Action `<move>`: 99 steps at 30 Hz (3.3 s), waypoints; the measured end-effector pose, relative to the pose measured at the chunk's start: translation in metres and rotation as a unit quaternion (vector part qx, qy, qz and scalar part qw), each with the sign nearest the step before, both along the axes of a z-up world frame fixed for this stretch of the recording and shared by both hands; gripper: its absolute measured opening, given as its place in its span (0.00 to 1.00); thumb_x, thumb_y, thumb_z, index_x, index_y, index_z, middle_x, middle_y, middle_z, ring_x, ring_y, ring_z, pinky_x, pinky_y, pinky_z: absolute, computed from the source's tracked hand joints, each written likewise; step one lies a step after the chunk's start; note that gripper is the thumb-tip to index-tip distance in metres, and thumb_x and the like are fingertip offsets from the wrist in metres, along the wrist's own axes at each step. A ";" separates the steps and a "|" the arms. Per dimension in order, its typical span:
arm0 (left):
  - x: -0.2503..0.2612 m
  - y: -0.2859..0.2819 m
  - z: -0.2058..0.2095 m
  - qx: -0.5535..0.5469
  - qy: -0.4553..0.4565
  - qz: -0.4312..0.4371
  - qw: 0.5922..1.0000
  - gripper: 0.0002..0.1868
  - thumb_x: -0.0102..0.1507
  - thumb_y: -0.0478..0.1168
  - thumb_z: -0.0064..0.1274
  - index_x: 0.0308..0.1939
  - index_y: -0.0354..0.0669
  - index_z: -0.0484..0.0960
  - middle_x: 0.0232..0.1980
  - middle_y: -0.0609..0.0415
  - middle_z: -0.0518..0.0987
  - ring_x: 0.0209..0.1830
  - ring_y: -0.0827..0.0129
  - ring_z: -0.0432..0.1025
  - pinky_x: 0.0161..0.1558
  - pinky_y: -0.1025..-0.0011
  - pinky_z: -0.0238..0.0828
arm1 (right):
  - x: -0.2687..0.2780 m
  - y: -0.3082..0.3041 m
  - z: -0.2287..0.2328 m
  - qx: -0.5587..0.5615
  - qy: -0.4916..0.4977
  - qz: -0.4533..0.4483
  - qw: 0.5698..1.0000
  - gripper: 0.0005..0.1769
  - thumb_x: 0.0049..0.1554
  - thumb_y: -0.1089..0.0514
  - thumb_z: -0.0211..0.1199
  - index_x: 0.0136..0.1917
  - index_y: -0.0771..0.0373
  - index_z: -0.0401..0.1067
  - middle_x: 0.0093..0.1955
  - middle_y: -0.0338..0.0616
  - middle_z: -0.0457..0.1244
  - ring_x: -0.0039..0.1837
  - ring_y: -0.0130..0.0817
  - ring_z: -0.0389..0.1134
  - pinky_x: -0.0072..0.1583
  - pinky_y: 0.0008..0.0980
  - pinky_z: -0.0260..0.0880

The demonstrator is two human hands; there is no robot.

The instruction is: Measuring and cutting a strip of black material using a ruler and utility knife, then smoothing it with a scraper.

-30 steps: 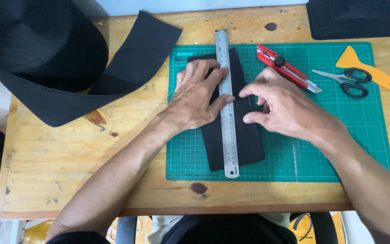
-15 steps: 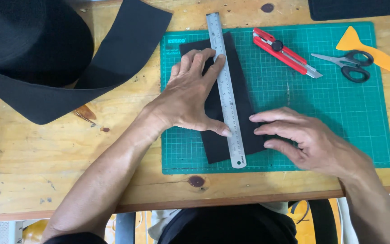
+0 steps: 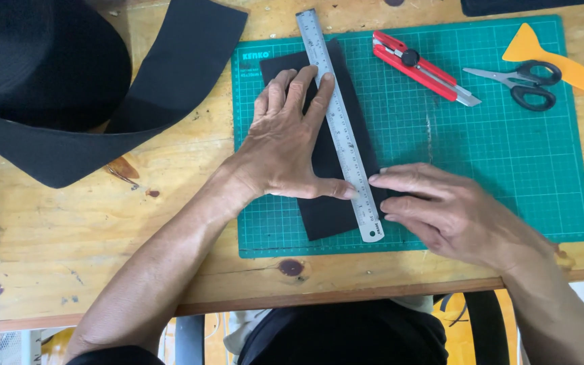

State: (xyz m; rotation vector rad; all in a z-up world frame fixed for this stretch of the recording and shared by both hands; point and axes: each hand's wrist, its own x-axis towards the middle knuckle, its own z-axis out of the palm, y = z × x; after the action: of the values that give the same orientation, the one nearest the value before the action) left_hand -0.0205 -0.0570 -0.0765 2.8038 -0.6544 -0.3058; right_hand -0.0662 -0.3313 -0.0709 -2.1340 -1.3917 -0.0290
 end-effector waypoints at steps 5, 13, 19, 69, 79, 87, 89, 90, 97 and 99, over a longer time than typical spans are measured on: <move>0.001 0.004 0.000 -0.009 -0.013 -0.015 1.000 0.82 0.44 0.88 0.65 0.81 0.41 0.40 0.81 0.41 0.39 0.80 0.37 0.34 0.74 0.38 0.38 | -0.010 0.011 -0.008 0.025 -0.063 -0.011 0.998 0.02 0.58 0.69 0.64 0.45 0.67 0.75 0.58 0.56 0.68 0.52 0.50 0.69 0.50 0.40 0.73; 0.000 0.005 0.004 -0.022 -0.018 -0.026 0.999 0.82 0.43 0.87 0.66 0.81 0.40 0.42 0.81 0.41 0.41 0.79 0.36 0.35 0.73 0.37 0.39 | -0.019 0.019 -0.009 0.050 -0.054 -0.051 0.996 0.03 0.59 0.67 0.63 0.43 0.68 0.72 0.55 0.55 0.68 0.43 0.45 0.67 0.46 0.41 0.65; 0.001 0.004 0.007 0.028 0.017 -0.013 0.999 0.84 0.44 0.89 0.62 0.82 0.44 0.35 0.84 0.41 0.28 0.82 0.37 0.29 0.75 0.39 0.32 | -0.020 0.021 0.001 0.024 -0.043 -0.050 0.998 0.04 0.60 0.64 0.63 0.47 0.68 0.73 0.56 0.52 0.67 0.46 0.46 0.67 0.49 0.42 0.67; 0.011 0.006 -0.001 -0.005 -0.037 -0.004 0.999 0.74 0.51 0.86 0.55 0.81 0.37 0.46 0.84 0.48 0.44 0.76 0.41 0.44 0.69 0.44 0.45 | 0.165 0.105 -0.032 -0.007 -0.109 -0.251 0.962 0.09 0.59 0.71 0.64 0.50 0.60 0.71 0.39 0.39 0.69 0.41 0.41 0.71 0.42 0.43 0.71; 0.010 0.004 0.006 -0.035 -0.032 0.008 0.999 0.75 0.47 0.82 0.64 0.80 0.40 0.47 0.84 0.46 0.47 0.76 0.42 0.44 0.68 0.44 0.45 | 0.165 0.104 -0.034 0.016 -0.108 -0.233 0.966 0.10 0.59 0.73 0.62 0.52 0.63 0.69 0.41 0.43 0.70 0.42 0.40 0.72 0.42 0.40 0.72; 0.010 0.002 0.011 -0.012 -0.031 -0.010 0.999 0.70 0.47 0.86 0.58 0.76 0.41 0.55 0.83 0.43 0.48 0.74 0.36 0.46 0.66 0.41 0.47 | 0.166 0.103 -0.031 -0.013 -0.074 -0.234 0.969 0.09 0.61 0.73 0.63 0.52 0.64 0.71 0.36 0.39 0.66 0.39 0.38 0.69 0.41 0.40 0.72; 0.011 0.001 0.006 0.007 -0.025 -0.009 1.000 0.74 0.47 0.88 0.58 0.78 0.40 0.52 0.84 0.45 0.45 0.75 0.36 0.44 0.68 0.42 0.45 | 0.161 0.101 -0.019 -0.020 -0.045 -0.233 0.971 0.07 0.61 0.71 0.64 0.52 0.66 0.72 0.42 0.45 0.69 0.43 0.41 0.72 0.46 0.39 0.75; 0.011 0.000 0.004 0.027 -0.020 -0.008 0.999 0.78 0.46 0.90 0.57 0.80 0.39 0.48 0.85 0.46 0.41 0.76 0.36 0.42 0.69 0.43 0.43 | 0.159 0.100 -0.012 -0.027 -0.017 -0.231 0.972 0.07 0.61 0.69 0.66 0.53 0.68 0.73 0.48 0.51 0.72 0.48 0.43 0.75 0.50 0.39 0.78; 0.014 -0.001 -0.001 0.043 -0.038 -0.016 0.998 0.78 0.46 0.92 0.56 0.80 0.41 0.49 0.84 0.46 0.42 0.76 0.36 0.43 0.68 0.41 0.45 | 0.070 0.065 0.066 -0.246 0.114 -0.073 0.960 0.06 0.60 0.53 0.64 0.48 0.55 0.77 0.51 0.38 0.67 0.47 0.35 0.71 0.49 0.39 0.73; 0.015 -0.002 0.002 0.066 -0.024 -0.013 0.997 0.77 0.46 0.89 0.61 0.80 0.42 0.47 0.85 0.47 0.41 0.77 0.35 0.42 0.68 0.40 0.47 | 0.049 0.047 0.068 -0.372 0.263 -0.016 0.890 0.11 0.55 0.44 0.72 0.52 0.38 0.81 0.51 0.21 0.67 0.48 0.21 0.71 0.52 0.32 0.76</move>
State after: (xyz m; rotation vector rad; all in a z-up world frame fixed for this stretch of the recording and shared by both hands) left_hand -0.0057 -0.0590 -0.0747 2.9378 -0.7068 -0.2978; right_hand -0.0175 -0.2846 -0.0028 -2.4636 -1.1210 1.1541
